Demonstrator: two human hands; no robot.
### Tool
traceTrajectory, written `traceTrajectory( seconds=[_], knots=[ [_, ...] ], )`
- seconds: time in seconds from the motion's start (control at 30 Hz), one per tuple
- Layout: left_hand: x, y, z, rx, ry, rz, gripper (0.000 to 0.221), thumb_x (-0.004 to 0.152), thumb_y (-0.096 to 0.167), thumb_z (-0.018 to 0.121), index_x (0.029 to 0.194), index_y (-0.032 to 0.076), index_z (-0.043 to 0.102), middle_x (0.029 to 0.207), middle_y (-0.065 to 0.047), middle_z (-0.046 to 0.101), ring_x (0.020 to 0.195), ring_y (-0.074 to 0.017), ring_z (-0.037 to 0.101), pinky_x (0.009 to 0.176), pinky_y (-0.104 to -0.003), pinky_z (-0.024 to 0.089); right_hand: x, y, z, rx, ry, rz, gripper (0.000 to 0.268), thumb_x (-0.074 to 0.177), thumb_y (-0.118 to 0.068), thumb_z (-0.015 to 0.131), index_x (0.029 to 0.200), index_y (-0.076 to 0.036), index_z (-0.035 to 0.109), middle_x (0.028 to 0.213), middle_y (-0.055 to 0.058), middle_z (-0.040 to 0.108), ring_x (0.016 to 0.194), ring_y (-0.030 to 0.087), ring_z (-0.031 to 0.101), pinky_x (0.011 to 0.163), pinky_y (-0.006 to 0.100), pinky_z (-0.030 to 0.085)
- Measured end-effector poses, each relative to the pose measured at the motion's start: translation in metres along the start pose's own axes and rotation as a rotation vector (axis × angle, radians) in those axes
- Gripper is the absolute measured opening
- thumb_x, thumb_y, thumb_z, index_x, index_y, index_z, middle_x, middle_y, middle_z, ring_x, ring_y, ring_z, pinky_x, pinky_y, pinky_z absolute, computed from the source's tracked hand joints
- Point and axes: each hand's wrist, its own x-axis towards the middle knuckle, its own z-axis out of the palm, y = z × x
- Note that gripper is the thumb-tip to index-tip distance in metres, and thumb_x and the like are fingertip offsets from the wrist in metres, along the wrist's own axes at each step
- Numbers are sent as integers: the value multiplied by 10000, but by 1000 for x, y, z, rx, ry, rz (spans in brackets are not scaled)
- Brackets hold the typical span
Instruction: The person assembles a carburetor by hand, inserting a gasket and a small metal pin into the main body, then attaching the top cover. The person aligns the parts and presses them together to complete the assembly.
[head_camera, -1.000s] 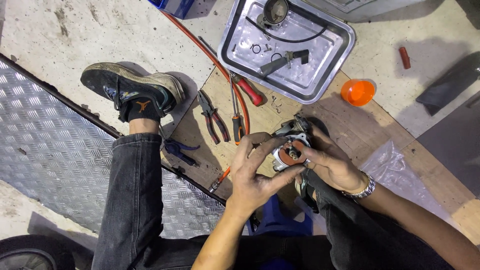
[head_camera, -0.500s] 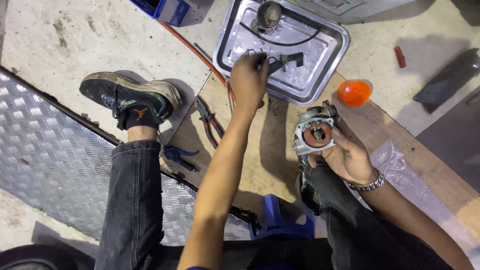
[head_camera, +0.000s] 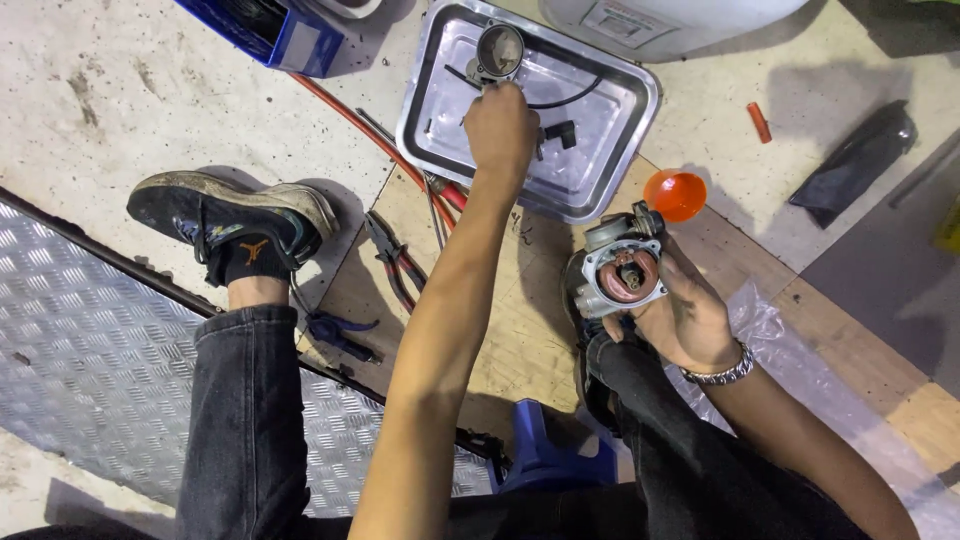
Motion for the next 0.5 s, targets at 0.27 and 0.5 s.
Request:
traceTrajectory(
  seconds=[0.27,0.5],
  knots=[
    [-169,28,-157,-1131,240,-32,205,795,155,782,936,40,689,775,-200,691,737,-320,720,655,-424,591,-10,14,-11,77,-18,18,484,1034,-327,434,1422,-38,431,1188,266,644,792,348,717,476,445,545],
    [-229,37,-205,-1566,186,11,163,798,-28,837,930,-30,742,866,-174,750,810,-207,741,738,-355,644,-7,1,36,96,-81,82,476,1057,-324,372,1393,-11,495,1143,250,664,798,351,698,500,437,531]
  ],
)
